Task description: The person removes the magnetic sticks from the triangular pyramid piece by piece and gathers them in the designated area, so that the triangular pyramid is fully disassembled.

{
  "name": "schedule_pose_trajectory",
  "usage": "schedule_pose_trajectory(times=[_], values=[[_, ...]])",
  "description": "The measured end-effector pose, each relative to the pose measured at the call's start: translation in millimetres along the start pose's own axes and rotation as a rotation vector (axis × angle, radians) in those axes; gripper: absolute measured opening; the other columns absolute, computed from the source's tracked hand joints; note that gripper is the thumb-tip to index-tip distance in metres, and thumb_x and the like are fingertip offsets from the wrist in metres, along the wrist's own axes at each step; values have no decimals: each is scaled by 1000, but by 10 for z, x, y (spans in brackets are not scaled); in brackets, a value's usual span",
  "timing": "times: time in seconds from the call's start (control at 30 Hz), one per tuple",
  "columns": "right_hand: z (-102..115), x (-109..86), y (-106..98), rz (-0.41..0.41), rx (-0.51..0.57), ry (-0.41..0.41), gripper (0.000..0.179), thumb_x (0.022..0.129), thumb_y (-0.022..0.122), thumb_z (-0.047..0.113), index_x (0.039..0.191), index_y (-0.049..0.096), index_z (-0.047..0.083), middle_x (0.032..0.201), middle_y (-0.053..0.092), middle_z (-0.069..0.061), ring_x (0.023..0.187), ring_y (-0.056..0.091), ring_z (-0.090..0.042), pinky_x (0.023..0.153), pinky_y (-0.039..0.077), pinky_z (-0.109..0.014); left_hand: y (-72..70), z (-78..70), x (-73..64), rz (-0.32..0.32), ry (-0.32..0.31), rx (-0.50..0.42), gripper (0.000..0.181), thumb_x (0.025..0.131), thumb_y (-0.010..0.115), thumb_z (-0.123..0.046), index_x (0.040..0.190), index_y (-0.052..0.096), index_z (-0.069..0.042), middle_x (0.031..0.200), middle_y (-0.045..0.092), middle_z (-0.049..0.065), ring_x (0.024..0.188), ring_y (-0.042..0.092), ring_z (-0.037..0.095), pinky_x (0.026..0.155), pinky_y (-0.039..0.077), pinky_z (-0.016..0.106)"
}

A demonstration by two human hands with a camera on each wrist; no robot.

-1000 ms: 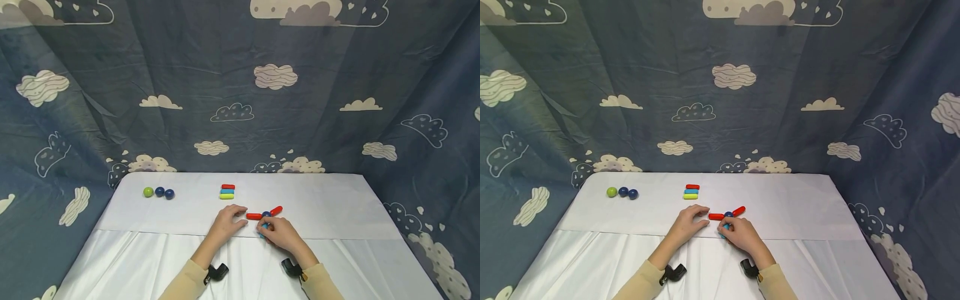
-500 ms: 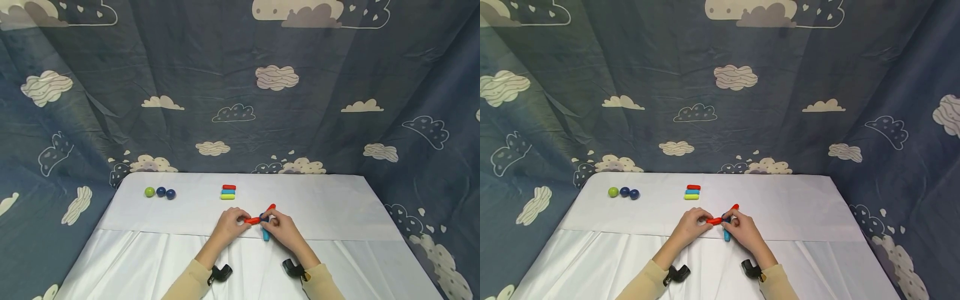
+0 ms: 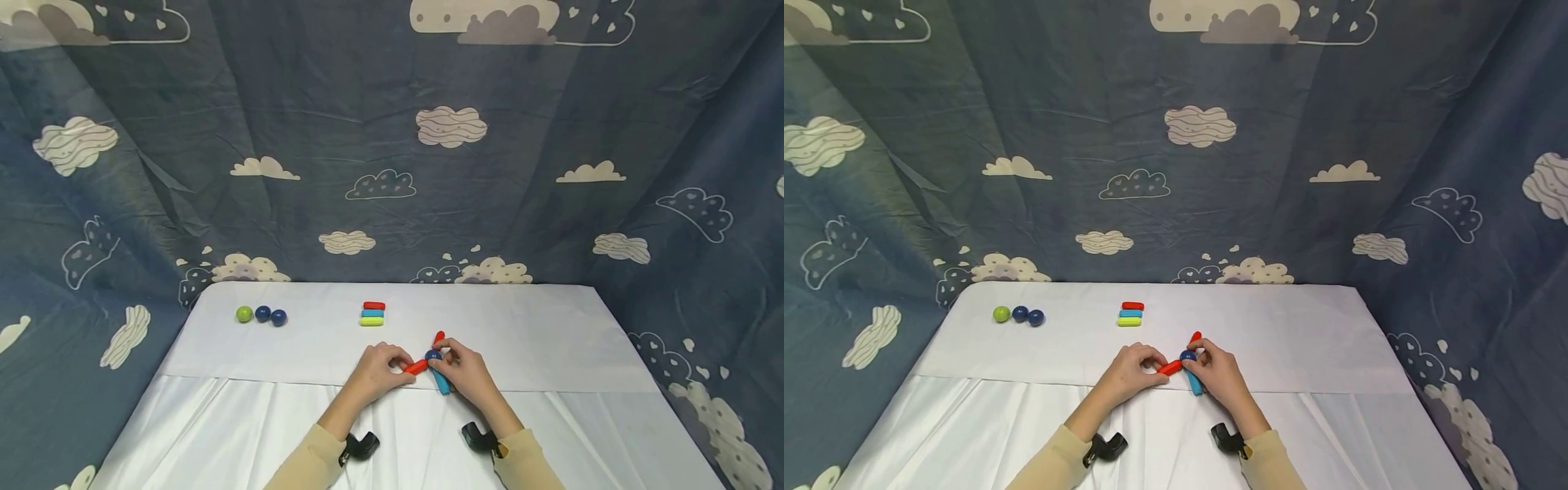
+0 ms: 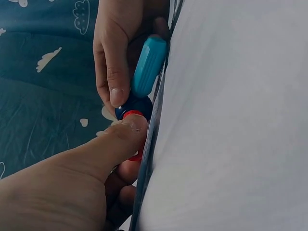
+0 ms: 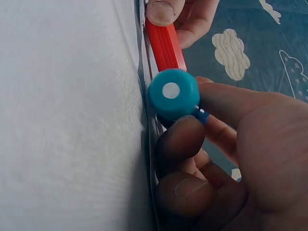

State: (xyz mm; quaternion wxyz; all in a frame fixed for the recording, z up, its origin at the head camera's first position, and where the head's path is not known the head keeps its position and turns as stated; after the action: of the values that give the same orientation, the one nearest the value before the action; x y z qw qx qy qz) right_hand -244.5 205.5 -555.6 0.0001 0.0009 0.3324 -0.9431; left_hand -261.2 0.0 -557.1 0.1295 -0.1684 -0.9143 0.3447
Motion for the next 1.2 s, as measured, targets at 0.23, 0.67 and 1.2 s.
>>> schedule_pose_trajectory(times=[0.23,0.67,1.2], values=[[-2,-26,2,18,42,-15,25,95,80,22,117,70,17,74,57,1,52,49,-13,48,39,-23,-14,16,-5,-20,5,-57,17,94,82,-25,110,81,-20,101,75,-6,93,61,8,88,53,29],[74,-28,33,53,-76,-41,27,91,84,24,114,71,22,74,58,4,69,50,-14,63,38,-26,-120,117,33,-91,-74,-254,21,93,82,-17,114,80,-16,99,77,-1,85,60,7,76,49,21],[64,-38,19,38,-34,-36,25,91,83,16,112,69,17,73,57,2,66,50,-13,61,38,-24,-148,208,-1,30,-67,-296,14,95,82,-29,108,81,-25,102,77,-6,87,63,9,81,52,24]])
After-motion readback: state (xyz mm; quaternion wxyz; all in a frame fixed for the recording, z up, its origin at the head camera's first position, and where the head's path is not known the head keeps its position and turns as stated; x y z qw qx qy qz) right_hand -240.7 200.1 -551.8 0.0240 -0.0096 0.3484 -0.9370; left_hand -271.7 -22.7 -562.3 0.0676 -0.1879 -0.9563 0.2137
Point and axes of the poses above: each hand's wrist, its own x-axis towards the middle knuckle, its own y-axis out of the palm, z = x × y, the point moved 5 cm from there along x, towards the middle knuckle
